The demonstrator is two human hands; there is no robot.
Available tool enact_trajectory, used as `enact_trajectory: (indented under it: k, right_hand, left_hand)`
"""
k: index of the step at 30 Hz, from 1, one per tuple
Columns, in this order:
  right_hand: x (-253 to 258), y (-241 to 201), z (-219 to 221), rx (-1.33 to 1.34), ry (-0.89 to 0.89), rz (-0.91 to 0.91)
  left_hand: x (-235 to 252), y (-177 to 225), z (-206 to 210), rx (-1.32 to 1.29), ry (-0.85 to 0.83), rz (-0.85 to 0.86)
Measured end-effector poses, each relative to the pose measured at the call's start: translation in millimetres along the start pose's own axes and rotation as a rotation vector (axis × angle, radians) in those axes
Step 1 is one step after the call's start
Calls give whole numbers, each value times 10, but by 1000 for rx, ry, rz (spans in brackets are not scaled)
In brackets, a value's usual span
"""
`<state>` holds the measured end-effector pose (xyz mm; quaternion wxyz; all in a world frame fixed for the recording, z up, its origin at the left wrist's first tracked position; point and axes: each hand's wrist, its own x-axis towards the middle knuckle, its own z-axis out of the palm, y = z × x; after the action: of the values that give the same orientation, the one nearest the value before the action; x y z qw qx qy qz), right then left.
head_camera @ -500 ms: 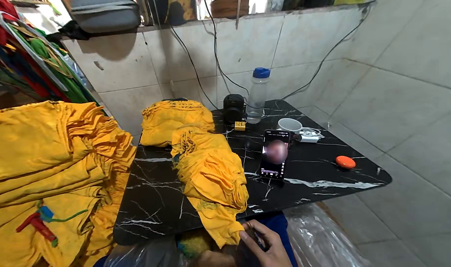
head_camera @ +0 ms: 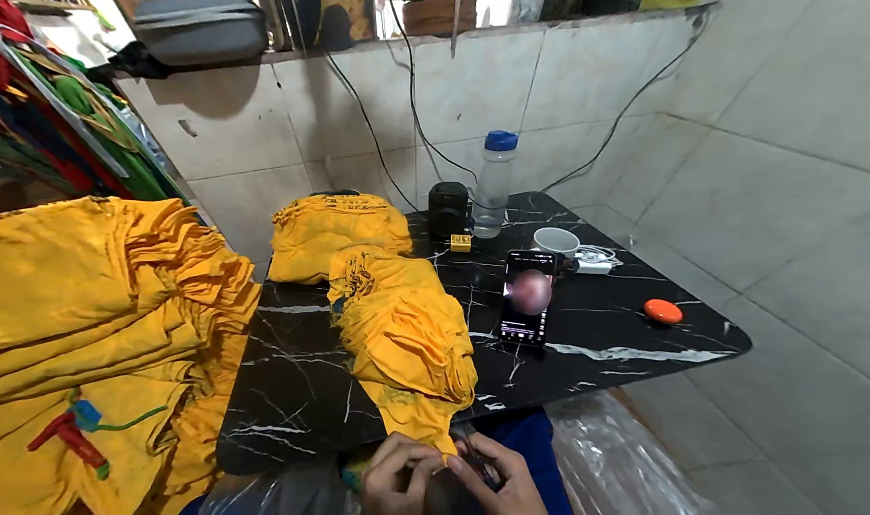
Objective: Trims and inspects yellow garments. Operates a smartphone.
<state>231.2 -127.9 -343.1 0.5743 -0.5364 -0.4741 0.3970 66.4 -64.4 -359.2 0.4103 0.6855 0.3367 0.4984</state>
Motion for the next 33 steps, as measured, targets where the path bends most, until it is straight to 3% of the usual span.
enact_trajectory:
  k: [4,13,18,22,26,30,33]
  right_hand:
    - [0,20,12,-68,-11,-15]
    - [26,52,18,-257,33,-163]
    - [21,-54,-104,-675,99,-339]
    - [7,-141,-213,-953,6,-451]
    - [-20,-150,-186,-953,-44,-469]
    - [-7,-125,-139,-973,61,-441]
    - [-6,-106,-118,-1017,43,-483]
  left_hand:
    - [7,10,0,-62,-48,-108]
    - [-62,122,77,-291,-5,-127]
    - [-27,32,40,-36,10,98]
    - [-9,96,1,136,-6,170]
    - [-45,163,7,204,-118,207]
    - [-56,170,40,196,-117,210]
    - [-47,152,43,184,-100,214]
